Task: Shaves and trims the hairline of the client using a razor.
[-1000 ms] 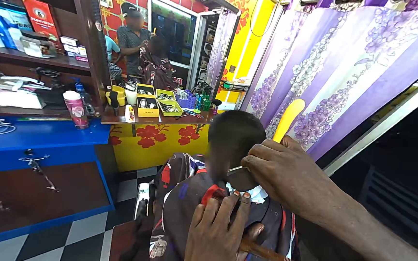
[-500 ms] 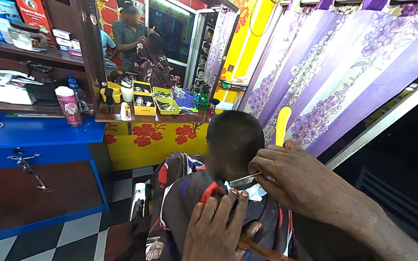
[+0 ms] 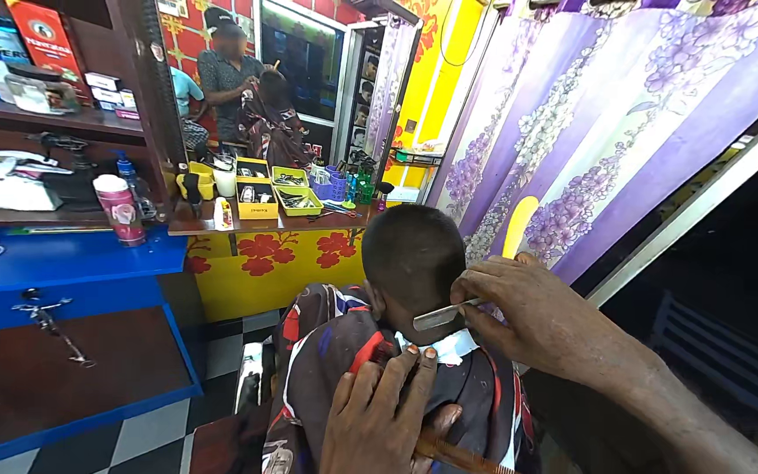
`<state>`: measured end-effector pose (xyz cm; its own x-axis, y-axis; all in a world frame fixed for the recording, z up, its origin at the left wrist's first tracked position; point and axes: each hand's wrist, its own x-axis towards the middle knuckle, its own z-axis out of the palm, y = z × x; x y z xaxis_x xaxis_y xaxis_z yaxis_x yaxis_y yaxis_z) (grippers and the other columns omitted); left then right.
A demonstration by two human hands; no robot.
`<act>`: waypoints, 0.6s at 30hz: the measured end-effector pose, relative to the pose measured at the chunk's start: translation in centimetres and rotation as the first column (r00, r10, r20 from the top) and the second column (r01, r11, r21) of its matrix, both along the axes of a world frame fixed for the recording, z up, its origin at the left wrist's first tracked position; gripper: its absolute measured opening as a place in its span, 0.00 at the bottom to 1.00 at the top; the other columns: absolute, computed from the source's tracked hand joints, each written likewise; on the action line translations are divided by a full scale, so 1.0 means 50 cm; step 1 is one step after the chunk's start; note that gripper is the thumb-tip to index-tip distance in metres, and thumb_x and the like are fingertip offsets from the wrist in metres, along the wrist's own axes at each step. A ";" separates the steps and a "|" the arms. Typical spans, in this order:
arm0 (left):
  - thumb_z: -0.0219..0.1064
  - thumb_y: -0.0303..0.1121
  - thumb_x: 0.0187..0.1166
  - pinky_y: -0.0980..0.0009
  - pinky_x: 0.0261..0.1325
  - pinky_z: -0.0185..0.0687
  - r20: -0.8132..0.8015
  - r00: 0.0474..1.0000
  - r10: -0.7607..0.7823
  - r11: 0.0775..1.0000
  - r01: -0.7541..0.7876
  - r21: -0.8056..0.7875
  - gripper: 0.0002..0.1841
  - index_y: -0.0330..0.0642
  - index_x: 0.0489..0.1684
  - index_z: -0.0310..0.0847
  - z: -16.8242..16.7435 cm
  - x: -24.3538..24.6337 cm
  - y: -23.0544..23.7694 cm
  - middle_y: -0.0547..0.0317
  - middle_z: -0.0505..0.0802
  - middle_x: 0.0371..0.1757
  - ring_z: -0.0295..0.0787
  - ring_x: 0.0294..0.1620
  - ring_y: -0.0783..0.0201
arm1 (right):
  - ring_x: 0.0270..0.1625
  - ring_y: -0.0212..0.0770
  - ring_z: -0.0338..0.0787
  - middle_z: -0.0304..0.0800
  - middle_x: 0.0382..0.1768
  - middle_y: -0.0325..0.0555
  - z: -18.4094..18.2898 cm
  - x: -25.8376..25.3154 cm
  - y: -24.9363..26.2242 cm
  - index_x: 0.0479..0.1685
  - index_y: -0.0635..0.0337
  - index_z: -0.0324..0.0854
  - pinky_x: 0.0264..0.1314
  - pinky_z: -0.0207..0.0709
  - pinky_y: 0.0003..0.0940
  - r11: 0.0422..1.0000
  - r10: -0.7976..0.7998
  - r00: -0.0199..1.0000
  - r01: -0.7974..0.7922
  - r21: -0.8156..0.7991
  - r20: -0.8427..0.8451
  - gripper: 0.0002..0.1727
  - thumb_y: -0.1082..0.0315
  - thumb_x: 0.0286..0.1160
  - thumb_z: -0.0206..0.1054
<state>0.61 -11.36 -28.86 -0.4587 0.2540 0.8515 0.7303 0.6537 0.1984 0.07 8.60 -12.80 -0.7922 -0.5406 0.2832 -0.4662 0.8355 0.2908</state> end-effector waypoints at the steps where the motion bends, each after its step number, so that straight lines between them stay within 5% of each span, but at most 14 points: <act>1: 0.54 0.64 0.85 0.63 0.46 0.69 0.003 1.000 -0.002 1.000 0.002 -0.002 0.29 0.56 0.65 0.90 0.001 0.000 0.000 0.60 0.93 0.59 0.81 0.43 0.59 | 0.41 0.31 0.85 0.85 0.34 0.27 -0.003 0.000 0.007 0.39 0.42 0.86 0.44 0.72 0.37 1.000 0.011 1.000 -0.011 -0.016 0.025 0.07 0.56 0.75 0.63; 4: 0.55 0.64 0.84 0.63 0.46 0.69 0.007 1.000 -0.006 1.000 0.006 -0.013 0.29 0.54 0.64 0.91 0.007 -0.002 0.001 0.59 0.94 0.60 0.82 0.44 0.59 | 0.43 0.27 0.86 0.87 0.37 0.24 -0.008 0.002 0.026 0.40 0.41 0.87 0.46 0.76 0.36 0.994 0.049 0.994 -0.040 -0.097 0.096 0.07 0.57 0.74 0.64; 8: 0.55 0.69 0.81 0.59 0.45 0.78 -0.001 1.000 -0.013 1.000 0.013 -0.012 0.33 0.49 0.54 0.92 0.049 -0.027 0.012 0.57 0.94 0.47 0.88 0.44 0.57 | 0.44 0.25 0.89 0.90 0.42 0.28 -0.026 -0.014 0.061 0.53 0.48 0.89 0.49 0.86 0.27 0.890 0.060 0.994 -0.012 -0.455 0.092 0.11 0.60 0.78 0.68; 11: 0.56 0.69 0.77 0.58 0.42 0.78 0.011 0.999 0.049 0.997 -0.048 -0.068 0.35 0.50 0.63 0.90 0.076 -0.042 0.040 0.55 0.91 0.43 0.86 0.40 0.54 | 0.45 0.26 0.89 0.91 0.45 0.29 -0.057 -0.025 0.077 0.52 0.48 0.91 0.48 0.86 0.24 0.753 0.040 0.998 0.004 -0.658 0.052 0.10 0.63 0.78 0.69; 15: 0.58 0.62 0.80 0.57 0.41 0.82 0.025 0.992 0.122 0.991 -0.120 -0.052 0.28 0.51 0.56 0.93 0.058 -0.031 0.067 0.48 0.93 0.51 0.90 0.44 0.51 | 0.49 0.25 0.89 0.91 0.47 0.28 -0.088 -0.037 0.085 0.47 0.46 0.91 0.51 0.85 0.25 0.710 0.045 0.994 0.037 -0.703 0.098 0.07 0.62 0.76 0.71; 18: 0.59 0.58 0.84 0.60 0.42 0.77 0.010 0.994 0.108 0.994 -0.108 -0.002 0.23 0.54 0.54 0.93 0.034 -0.024 0.064 0.50 0.92 0.51 0.86 0.42 0.54 | 0.49 0.24 0.89 0.92 0.45 0.27 -0.101 -0.047 0.082 0.45 0.46 0.92 0.53 0.86 0.24 0.745 0.087 0.992 -0.006 -0.667 0.088 0.06 0.62 0.74 0.71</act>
<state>-0.59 -8.15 -27.14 -0.4917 0.2038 0.8466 0.6535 0.7289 0.2041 -2.29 12.68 -17.87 -0.8179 -0.2841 0.5003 -0.5036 0.7740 -0.3837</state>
